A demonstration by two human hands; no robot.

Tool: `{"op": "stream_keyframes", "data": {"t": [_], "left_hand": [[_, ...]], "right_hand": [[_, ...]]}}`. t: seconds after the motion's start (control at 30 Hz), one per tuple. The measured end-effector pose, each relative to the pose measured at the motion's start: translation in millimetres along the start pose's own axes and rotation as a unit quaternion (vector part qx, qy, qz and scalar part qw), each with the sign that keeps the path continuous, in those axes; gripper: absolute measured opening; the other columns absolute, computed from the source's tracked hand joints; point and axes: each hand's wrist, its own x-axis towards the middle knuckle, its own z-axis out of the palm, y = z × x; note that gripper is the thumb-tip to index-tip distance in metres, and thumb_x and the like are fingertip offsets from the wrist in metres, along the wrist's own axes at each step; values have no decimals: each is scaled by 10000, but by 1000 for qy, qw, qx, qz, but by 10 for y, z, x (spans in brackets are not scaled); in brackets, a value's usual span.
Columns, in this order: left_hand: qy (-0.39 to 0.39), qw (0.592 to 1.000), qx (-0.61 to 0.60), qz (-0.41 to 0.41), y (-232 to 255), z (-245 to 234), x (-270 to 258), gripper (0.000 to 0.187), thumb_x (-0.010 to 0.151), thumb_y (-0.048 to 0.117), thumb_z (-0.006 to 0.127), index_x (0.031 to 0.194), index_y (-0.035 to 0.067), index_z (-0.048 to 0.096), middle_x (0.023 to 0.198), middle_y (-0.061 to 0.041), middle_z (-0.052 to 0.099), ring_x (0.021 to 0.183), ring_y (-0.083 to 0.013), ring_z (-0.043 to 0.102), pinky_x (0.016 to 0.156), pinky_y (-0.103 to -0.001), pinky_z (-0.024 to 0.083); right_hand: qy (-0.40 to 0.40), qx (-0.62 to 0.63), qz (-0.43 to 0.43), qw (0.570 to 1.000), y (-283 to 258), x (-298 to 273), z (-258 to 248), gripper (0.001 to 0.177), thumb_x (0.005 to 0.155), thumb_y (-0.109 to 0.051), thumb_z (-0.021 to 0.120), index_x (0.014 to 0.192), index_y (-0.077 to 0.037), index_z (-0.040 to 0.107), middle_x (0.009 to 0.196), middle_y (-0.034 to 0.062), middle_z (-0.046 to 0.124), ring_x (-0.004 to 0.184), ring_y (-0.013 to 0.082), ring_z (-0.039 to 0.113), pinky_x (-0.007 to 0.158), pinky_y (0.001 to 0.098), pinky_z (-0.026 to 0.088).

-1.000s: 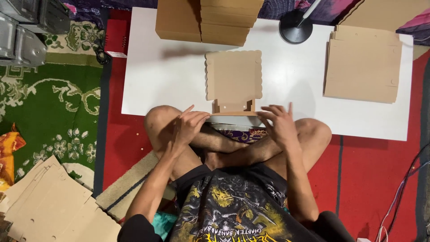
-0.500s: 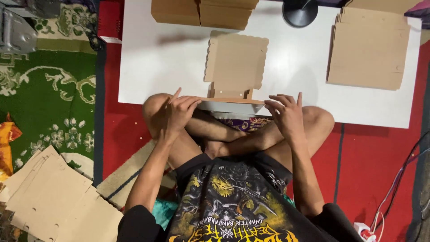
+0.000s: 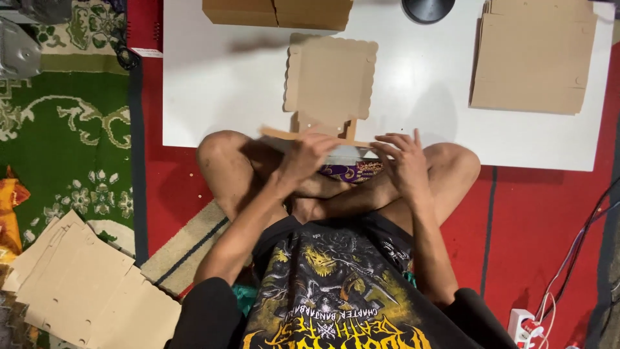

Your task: Folding and assembling a cardboard box from a flat sheet.

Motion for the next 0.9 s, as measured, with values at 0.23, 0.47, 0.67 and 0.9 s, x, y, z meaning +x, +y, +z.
{"op": "stream_keyframes", "data": {"t": [0.23,0.47,0.67,0.9], "left_hand": [[23,995,7,-94,-450,-612,-619,207,941,109,731,1118,205,777,1050,24,785,979,-201,749,1076,-491,485],[76,993,-39,-79,-233,-238,-757,146,941,87,729,1053,163,782,990,3,787,927,-203,759,924,-399,594],[84,993,-32,-79,-279,-535,-788,127,933,71,744,1035,134,785,977,-41,787,924,-239,761,963,-454,557],[95,990,61,-85,-451,-574,-694,93,961,117,741,1042,151,773,987,18,795,946,-172,754,1232,-567,159]], "right_hand": [[8,-15,28,999,101,-34,-143,138,1041,-280,681,1145,-266,770,1180,-19,718,1200,263,628,1156,689,296],[-2,24,-48,999,-555,296,423,139,968,-209,715,1087,-226,784,1157,18,748,1201,283,641,1180,667,244],[16,-15,-69,997,-645,329,328,133,968,-209,725,1079,-223,797,1118,4,760,1181,250,652,1207,657,161],[49,-37,0,998,8,-46,-91,107,1034,-241,713,1109,-218,785,1140,0,744,1164,252,643,1204,638,239]]}}
